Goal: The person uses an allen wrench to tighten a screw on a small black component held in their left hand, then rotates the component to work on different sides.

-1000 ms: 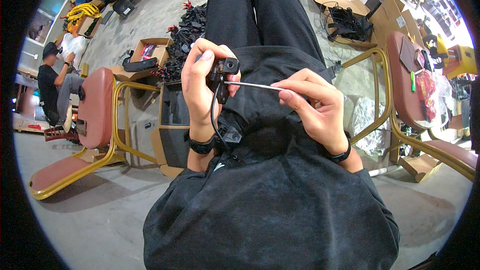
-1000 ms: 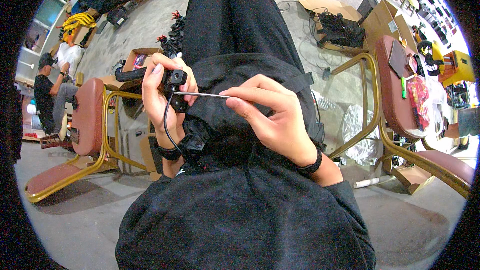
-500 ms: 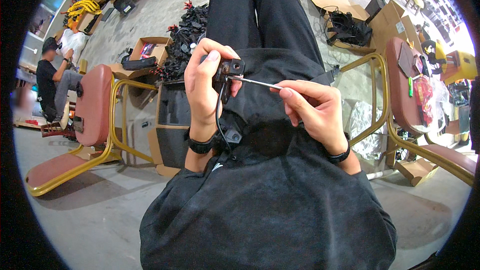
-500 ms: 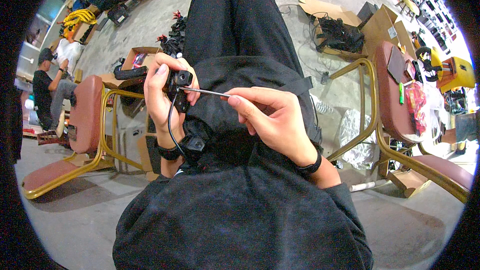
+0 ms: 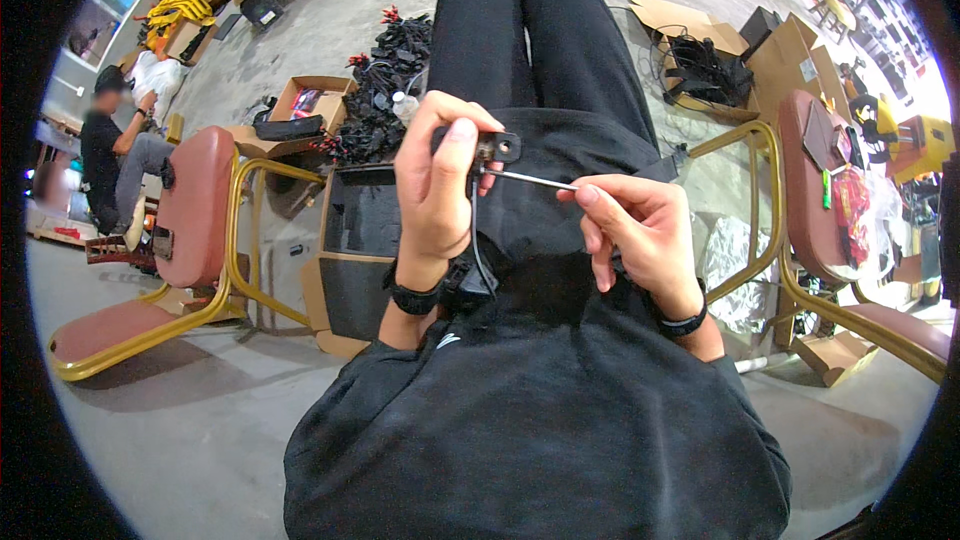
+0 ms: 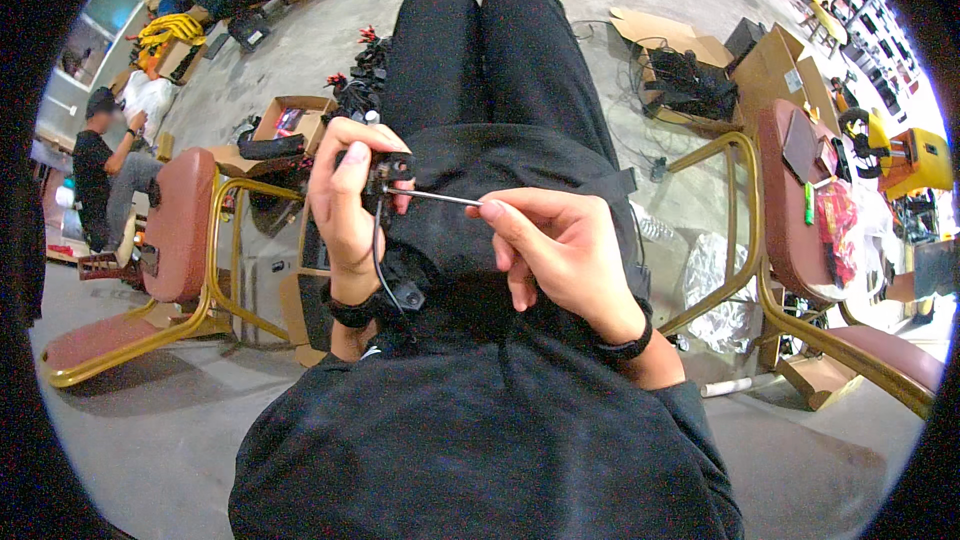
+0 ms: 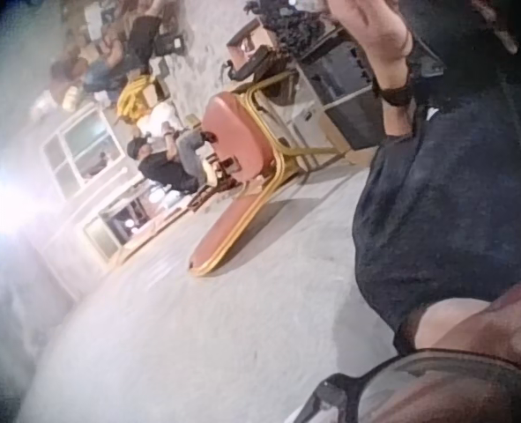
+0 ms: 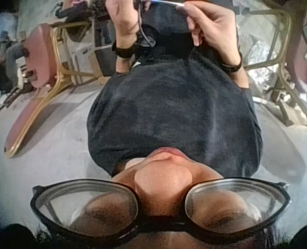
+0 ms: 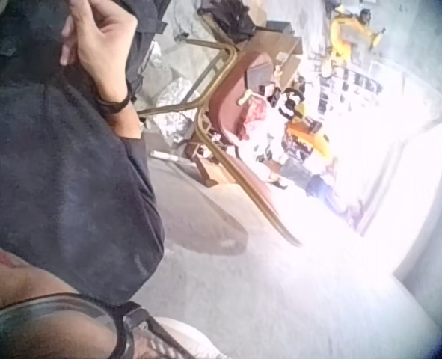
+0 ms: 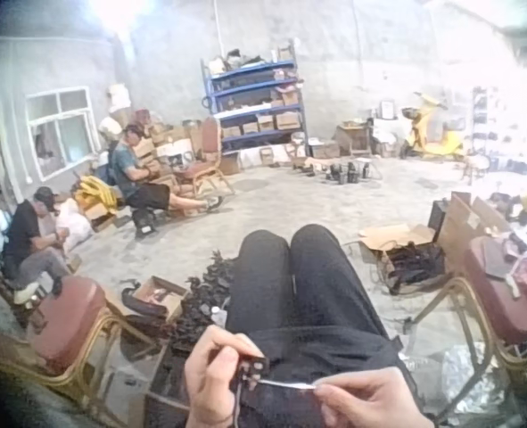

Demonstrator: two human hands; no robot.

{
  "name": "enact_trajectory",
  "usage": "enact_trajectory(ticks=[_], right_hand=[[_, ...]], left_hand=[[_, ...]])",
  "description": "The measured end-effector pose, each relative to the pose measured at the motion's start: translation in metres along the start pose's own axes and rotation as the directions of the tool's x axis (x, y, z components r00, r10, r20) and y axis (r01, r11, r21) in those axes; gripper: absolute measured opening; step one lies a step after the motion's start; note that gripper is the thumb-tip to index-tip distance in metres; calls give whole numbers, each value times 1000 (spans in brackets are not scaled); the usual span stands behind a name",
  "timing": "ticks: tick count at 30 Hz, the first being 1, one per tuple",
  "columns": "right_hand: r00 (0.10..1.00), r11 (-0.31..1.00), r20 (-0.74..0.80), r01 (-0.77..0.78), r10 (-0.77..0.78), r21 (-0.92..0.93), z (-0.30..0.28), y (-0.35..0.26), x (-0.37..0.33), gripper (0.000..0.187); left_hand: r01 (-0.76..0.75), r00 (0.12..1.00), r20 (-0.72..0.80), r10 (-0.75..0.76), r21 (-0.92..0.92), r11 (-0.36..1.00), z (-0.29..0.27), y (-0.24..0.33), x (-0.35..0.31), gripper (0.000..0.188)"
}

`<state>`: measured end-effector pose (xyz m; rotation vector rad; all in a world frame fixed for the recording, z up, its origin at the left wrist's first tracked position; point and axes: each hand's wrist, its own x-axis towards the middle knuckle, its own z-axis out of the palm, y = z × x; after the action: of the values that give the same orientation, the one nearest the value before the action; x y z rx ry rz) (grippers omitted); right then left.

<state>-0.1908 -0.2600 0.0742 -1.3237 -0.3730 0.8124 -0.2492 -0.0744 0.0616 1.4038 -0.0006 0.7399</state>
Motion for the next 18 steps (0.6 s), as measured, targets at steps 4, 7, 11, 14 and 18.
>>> enact_trajectory(ticks=[4,7,11,14,18], right_hand=[[830,729,39,510,-556,-457,-2,17,7,12],[734,582,78,594,-675,-555,-1,15,8,16],[802,708,63,558,-593,-433,-3,19,9,13],[920,883,12,379,-392,-277,1,16,2,13],[971,954,-2,234,-239,-186,1,20,2,18]], left_hand=[[59,997,44,-56,-82,995,-4,-1,1,20],[78,996,63,-66,-216,973,-8,-5,2,21],[88,996,22,-85,-119,989,-5,0,3,25],[81,997,3,-82,-118,990,-3,1,2,25],[91,996,12,-90,-132,987,-4,-2,3,25]])
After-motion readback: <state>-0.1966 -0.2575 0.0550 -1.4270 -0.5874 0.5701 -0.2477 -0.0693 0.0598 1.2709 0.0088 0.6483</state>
